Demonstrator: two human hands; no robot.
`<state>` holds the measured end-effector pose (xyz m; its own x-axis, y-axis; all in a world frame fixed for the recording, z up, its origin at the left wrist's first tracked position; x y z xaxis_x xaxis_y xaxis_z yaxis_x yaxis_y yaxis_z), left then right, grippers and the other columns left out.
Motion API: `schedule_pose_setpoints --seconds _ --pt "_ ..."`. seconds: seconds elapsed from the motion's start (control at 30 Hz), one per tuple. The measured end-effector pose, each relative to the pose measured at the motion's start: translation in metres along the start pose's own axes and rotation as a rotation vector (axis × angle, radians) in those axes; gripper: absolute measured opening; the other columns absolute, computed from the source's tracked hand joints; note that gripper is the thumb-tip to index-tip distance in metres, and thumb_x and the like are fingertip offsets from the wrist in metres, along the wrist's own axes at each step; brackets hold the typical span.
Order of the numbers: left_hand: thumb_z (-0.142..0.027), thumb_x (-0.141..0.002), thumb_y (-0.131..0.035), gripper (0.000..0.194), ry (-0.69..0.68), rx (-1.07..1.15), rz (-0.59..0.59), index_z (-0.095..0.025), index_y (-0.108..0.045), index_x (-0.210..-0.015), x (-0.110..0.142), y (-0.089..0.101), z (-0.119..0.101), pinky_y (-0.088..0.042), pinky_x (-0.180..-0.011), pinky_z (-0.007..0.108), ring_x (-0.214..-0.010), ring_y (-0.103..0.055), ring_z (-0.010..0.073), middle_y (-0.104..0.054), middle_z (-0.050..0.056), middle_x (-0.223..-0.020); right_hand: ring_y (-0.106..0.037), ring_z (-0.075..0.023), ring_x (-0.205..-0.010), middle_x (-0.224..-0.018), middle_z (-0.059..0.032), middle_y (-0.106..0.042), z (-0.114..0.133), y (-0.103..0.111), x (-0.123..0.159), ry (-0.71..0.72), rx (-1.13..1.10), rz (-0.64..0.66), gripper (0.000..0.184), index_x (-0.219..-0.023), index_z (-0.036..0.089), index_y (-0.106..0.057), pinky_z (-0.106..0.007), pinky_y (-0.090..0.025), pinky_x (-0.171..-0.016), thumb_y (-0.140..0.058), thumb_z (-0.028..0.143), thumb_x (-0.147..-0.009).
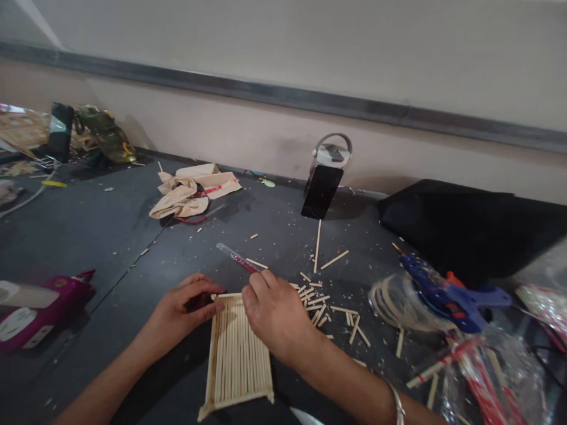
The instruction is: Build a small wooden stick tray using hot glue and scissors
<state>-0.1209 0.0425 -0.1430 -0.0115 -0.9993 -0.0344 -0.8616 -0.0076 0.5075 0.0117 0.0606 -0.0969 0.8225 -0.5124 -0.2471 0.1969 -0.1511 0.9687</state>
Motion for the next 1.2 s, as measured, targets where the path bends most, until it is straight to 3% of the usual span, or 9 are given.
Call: schedule_pose_setpoints --seconds 0.4,0.5,0.6,0.67,0.97,1.2 --pt "-0.025 -0.085 -0.060 0.012 0.003 0.022 -0.025 -0.019 -0.070 -0.083 0.000 -0.003 0.006 -0.043 -0.062 0.023 -0.071 -0.055 0.0122 -0.057 0.002 -0.082 -0.057 -0.0217 -0.073 -0.075 -0.0046 -0.061 -0.006 -0.008 -0.001 -0.030 -0.083 0.030 0.013 -0.075 0.017 -0.063 -0.033 -0.046 -0.060 -0.058 0.011 -0.086" --pt "-0.026 -0.085 -0.060 0.013 -0.001 0.032 -0.029 -0.018 -0.070 -0.083 0.000 -0.004 0.007 -0.042 -0.059 0.021 -0.069 -0.055 0.0112 -0.056 0.002 -0.082 -0.059 -0.0206 -0.081 -0.085 -0.0050 -0.063 -0.018 -0.003 0.002 -0.056 -0.162 0.019 0.008 -0.088 0.017 -0.065 -0.031 -0.049 -0.068 -0.058 0.020 -0.090" --pt "-0.026 -0.086 -0.058 0.014 -0.001 0.027 -0.010 -0.019 -0.071 -0.084 -0.001 -0.005 0.007 -0.041 -0.058 0.020 -0.068 -0.054 0.0104 -0.057 0.002 -0.083 -0.060 -0.0209 -0.090 -0.097 -0.0068 -0.064 -0.035 0.001 0.006 -0.107 -0.277 0.026 0.023 -0.108 0.016 -0.063 -0.032 -0.051 -0.074 -0.063 0.023 -0.087" --pt "-0.025 -0.086 -0.058 0.014 0.004 0.016 -0.010 -0.019 -0.071 -0.083 -0.001 -0.005 0.008 -0.041 -0.057 0.020 -0.068 -0.054 0.0100 -0.057 0.002 -0.085 -0.060 -0.0209 -0.091 -0.099 -0.0072 -0.064 -0.043 0.001 0.008 -0.112 -0.316 0.046 0.026 -0.112 0.016 -0.063 -0.032 -0.051 -0.074 -0.063 0.024 -0.087" --pt "-0.027 -0.085 -0.058 0.015 0.000 0.016 -0.036 -0.019 -0.071 -0.082 -0.001 -0.004 0.005 -0.038 -0.052 0.019 -0.060 -0.051 0.0084 -0.057 0.001 -0.081 -0.058 -0.0189 -0.090 -0.094 -0.0057 -0.063 -0.041 -0.014 0.005 -0.030 -0.377 0.091 0.016 -0.101 0.019 -0.068 -0.031 -0.048 -0.077 -0.058 0.024 -0.090" --pt "-0.027 -0.086 -0.058 0.016 -0.006 0.017 -0.030 -0.019 -0.070 -0.081 -0.002 -0.004 0.004 -0.039 -0.054 0.020 -0.062 -0.052 0.0089 -0.056 0.001 -0.080 -0.059 -0.0182 -0.086 -0.088 -0.0040 -0.064 -0.039 -0.018 0.001 0.004 -0.368 0.119 0.014 -0.090 0.019 -0.066 -0.028 -0.045 -0.069 -0.052 0.021 -0.091"
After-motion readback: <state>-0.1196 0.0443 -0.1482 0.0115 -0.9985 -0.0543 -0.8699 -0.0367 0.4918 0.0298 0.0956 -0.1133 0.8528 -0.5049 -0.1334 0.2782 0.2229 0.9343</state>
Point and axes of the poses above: each hand's wrist, its own x-axis away from the middle knuckle, its own y-axis out of the back of the hand, z = x × y, the point moved 8 cm from there along -x, towards the middle knuckle
